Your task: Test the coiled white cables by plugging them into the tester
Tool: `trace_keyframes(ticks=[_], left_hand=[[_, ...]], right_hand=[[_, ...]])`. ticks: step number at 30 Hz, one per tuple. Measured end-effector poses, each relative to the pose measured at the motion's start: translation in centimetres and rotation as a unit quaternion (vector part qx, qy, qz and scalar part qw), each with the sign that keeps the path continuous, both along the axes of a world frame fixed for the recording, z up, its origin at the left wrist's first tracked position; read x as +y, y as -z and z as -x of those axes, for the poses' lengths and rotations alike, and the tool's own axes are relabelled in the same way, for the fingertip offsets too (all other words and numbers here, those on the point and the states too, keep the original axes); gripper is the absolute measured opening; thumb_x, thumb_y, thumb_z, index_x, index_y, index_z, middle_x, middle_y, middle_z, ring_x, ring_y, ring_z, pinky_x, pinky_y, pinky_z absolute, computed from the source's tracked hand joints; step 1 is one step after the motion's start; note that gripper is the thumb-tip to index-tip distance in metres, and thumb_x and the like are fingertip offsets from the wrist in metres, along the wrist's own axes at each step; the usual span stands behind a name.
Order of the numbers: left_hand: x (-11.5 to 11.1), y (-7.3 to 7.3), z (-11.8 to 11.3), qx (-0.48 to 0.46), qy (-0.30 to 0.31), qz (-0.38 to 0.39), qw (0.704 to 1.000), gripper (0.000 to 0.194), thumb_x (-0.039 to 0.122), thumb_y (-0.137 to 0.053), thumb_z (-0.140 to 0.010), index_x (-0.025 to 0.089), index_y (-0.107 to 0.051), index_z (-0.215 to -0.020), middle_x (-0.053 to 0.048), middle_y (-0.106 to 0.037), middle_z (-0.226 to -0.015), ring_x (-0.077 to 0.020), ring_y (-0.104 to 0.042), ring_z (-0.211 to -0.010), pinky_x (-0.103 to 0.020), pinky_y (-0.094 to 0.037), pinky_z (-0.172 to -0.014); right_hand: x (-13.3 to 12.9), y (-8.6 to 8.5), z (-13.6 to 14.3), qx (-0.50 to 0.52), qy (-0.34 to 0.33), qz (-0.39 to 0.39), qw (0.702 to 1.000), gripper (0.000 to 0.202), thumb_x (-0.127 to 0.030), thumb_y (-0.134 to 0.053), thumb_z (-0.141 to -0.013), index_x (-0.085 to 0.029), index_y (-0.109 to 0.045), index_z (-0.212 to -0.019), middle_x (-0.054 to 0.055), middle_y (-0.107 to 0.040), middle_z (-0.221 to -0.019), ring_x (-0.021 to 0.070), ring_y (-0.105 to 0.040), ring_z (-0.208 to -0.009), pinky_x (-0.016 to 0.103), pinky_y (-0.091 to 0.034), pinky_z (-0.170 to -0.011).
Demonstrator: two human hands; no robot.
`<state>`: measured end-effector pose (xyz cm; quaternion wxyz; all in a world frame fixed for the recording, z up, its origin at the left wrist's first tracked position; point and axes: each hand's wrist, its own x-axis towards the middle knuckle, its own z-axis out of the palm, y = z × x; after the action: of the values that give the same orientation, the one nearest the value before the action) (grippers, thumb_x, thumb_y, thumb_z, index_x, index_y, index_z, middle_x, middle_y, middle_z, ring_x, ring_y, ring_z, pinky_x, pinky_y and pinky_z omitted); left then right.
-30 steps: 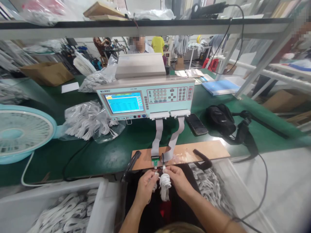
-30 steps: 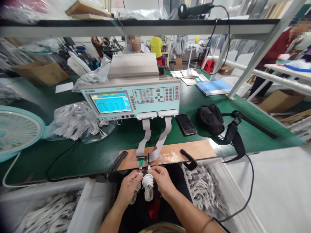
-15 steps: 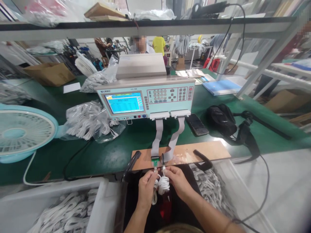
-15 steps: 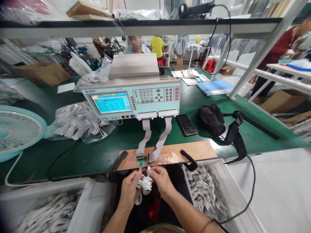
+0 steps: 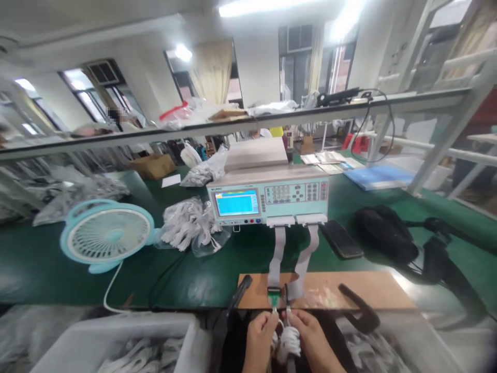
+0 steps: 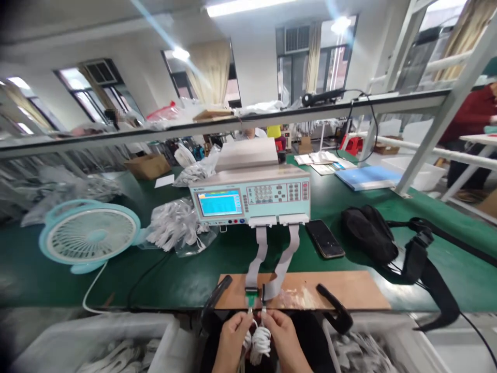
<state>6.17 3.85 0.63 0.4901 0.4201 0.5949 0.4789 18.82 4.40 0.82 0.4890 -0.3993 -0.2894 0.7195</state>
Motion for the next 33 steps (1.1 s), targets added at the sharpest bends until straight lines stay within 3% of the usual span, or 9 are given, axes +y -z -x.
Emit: trace_keyframes(ticks=[5, 10, 17, 24, 27, 29, 30, 31, 33], left_hand=[[1.0, -0.4, -0.1, -0.052, 0.029, -0.006, 0.998, 0.053, 0.063, -0.062, -0.061, 0.013, -0.056, -0.047, 0.001, -0.048, -0.044, -0.0104, -0.040, -0.046, -0.023, -0.031, -0.050], [1.3, -0.2, -0.3, -0.035, 0.002, -0.034, 0.999, 0.056, 0.067, -0.061, -0.060, 0.013, -0.056, -0.045, 0.001, -0.046, -0.041, -0.0106, -0.039, -0.045, -0.024, -0.030, -0.049], [1.6, 0.2, -0.2, -0.040, 0.000, -0.014, 0.999, 0.051, 0.060, -0.063, -0.063, 0.013, -0.057, -0.045, 0.000, -0.048, -0.042, -0.0106, -0.040, -0.045, -0.023, -0.029, -0.049], [-0.3, -1.8, -1.3, -0.068, -0.003, 0.002, 0.998, 0.032, 0.039, -0.064, -0.071, 0.011, -0.063, -0.056, 0.000, -0.055, -0.051, -0.0102, -0.047, -0.051, -0.020, -0.034, -0.049], [-1.8, -2.3, -1.5, -0.152, 0.030, 0.085, 0.984, 0.030, 0.043, -0.062, -0.074, 0.014, -0.065, -0.073, -0.001, -0.059, -0.060, -0.0106, -0.050, -0.050, -0.018, -0.034, -0.041], [-2.7, -2.5, -1.2, -0.265, 0.026, 0.163, 0.950, 0.030, 0.045, -0.059, -0.076, 0.016, -0.062, -0.084, -0.002, -0.062, -0.069, -0.0124, -0.055, -0.051, -0.018, -0.032, -0.035], [-3.0, -2.5, -0.9, -0.319, 0.012, 0.195, 0.927, 0.028, 0.044, -0.059, -0.076, 0.017, -0.061, -0.084, -0.002, -0.063, -0.071, -0.0134, -0.057, -0.052, -0.018, -0.034, -0.035], [-3.3, -2.5, -0.6, -0.361, -0.004, 0.219, 0.906, 0.024, 0.040, -0.060, -0.076, 0.017, -0.060, -0.083, -0.003, -0.063, -0.072, -0.0142, -0.059, -0.054, -0.019, -0.037, -0.037], [-3.6, -2.6, -0.4, -0.404, -0.021, 0.246, 0.881, 0.015, 0.029, -0.063, -0.074, 0.016, -0.058, -0.081, -0.001, -0.062, -0.070, -0.0147, -0.061, -0.057, -0.022, -0.043, -0.043]], right_hand=[[0.8, 1.2, 0.0, -0.010, 0.012, -0.019, 1.000, 0.038, -0.049, -0.080, -0.054, -0.014, -0.071, -0.065, 0.003, -0.066, -0.059, 0.0142, -0.053, -0.055, 0.025, -0.040, -0.057], [0.9, 1.7, 0.0, -0.013, 0.004, -0.034, 0.999, 0.037, -0.051, -0.078, -0.057, -0.015, -0.071, -0.066, 0.003, -0.066, -0.059, 0.0151, -0.054, -0.057, 0.026, -0.040, -0.058], [1.0, 1.4, 0.0, -0.040, 0.012, -0.032, 0.999, 0.043, -0.055, -0.076, -0.054, -0.014, -0.068, -0.063, 0.002, -0.062, -0.055, 0.0150, -0.050, -0.052, 0.026, -0.038, -0.054], [-0.9, -1.0, 0.7, -0.096, 0.036, -0.044, 0.994, 0.041, -0.052, -0.070, -0.061, -0.017, -0.050, -0.054, -0.005, -0.044, -0.048, 0.0099, -0.036, -0.047, 0.023, -0.029, -0.047], [-2.0, -2.2, -1.8, -0.134, -0.004, -0.038, 0.990, 0.037, -0.049, -0.062, -0.068, -0.019, -0.043, -0.056, -0.006, -0.040, -0.050, 0.0091, -0.033, -0.046, 0.023, -0.028, -0.046], [-2.6, -2.4, -5.3, -0.236, -0.060, -0.048, 0.969, 0.031, -0.043, -0.055, -0.074, -0.020, -0.043, -0.058, -0.006, -0.040, -0.051, 0.0100, -0.035, -0.047, 0.023, -0.028, -0.048], [-2.9, -2.4, -7.4, -0.317, -0.096, -0.062, 0.942, 0.027, -0.039, -0.052, -0.076, -0.020, -0.045, -0.058, -0.005, -0.041, -0.052, 0.0110, -0.038, -0.049, 0.024, -0.029, -0.049], [-3.3, -2.3, -9.4, -0.414, -0.118, -0.088, 0.898, 0.024, -0.035, -0.051, -0.076, -0.020, -0.046, -0.058, -0.004, -0.044, -0.053, 0.0124, -0.041, -0.051, 0.025, -0.031, -0.051], [-4.1, -2.1, -12.4, -0.580, -0.088, -0.122, 0.801, 0.016, -0.031, -0.053, -0.075, -0.019, -0.053, -0.064, 0.000, -0.053, -0.063, 0.0163, -0.049, -0.059, 0.028, -0.034, -0.057]])
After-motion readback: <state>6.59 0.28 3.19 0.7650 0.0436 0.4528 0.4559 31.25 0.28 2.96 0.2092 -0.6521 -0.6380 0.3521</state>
